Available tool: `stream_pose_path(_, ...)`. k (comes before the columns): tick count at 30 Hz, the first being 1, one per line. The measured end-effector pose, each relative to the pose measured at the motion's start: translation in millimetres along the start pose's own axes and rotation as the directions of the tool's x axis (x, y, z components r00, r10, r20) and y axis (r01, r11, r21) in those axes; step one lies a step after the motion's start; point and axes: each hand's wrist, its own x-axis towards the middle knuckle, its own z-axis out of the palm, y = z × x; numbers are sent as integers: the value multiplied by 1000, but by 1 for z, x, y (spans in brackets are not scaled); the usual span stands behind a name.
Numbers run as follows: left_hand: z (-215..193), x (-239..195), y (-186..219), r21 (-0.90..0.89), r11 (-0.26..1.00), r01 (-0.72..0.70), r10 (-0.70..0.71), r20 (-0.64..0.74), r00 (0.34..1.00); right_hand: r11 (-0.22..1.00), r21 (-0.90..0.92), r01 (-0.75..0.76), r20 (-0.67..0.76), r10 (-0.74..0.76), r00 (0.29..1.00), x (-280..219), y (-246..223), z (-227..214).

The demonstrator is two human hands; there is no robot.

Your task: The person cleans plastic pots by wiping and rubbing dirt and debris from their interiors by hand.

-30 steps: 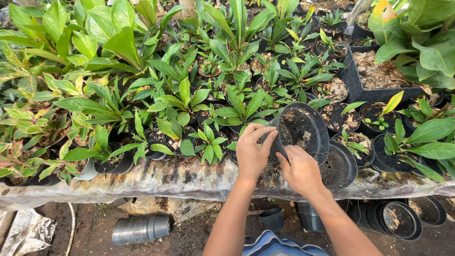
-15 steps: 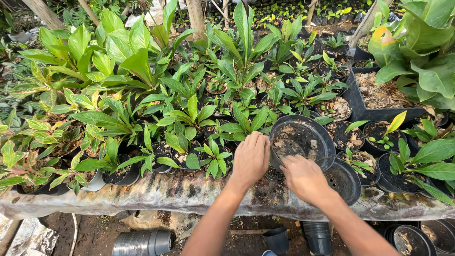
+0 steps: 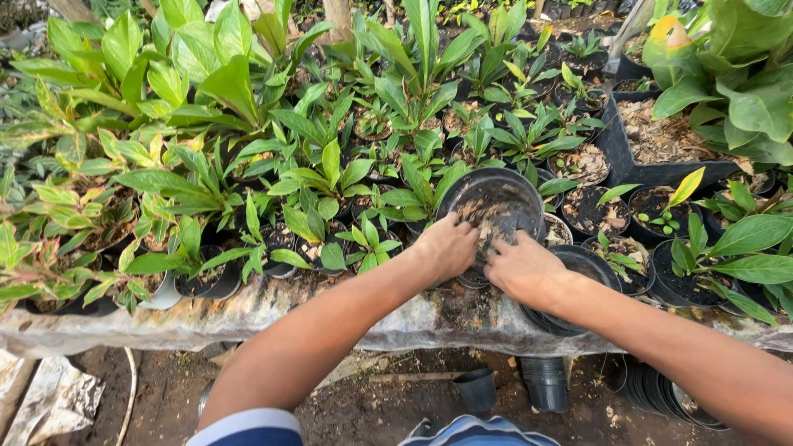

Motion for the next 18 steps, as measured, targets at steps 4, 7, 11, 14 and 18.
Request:
stream_pose_path(4,4,4,-8,-15,1000,12,-12,-13,1000,1000,-2,-5,60,6,998,-3,-3,-4)
stream_pose_path(7,4,-3,-17,-141,988,64,-71,-43,997,996,58,-74,-14,75,997,-10,2,-4)
stream_pose_path(11,2,-20,-21,-337,930,147,-163,-21,986,974,204,-102,-33,112,993,-14,-1,-2)
stream_pose_path(14,0,-35,-21,-657,731,185,-353,-132,926,930,338,-147,-81,184,979,-13,-2,0)
stream_pose_path(18,4,-51,3,-888,426,175,-739,-230,634,785,561,-263,-164,417,894,-9,-5,2)
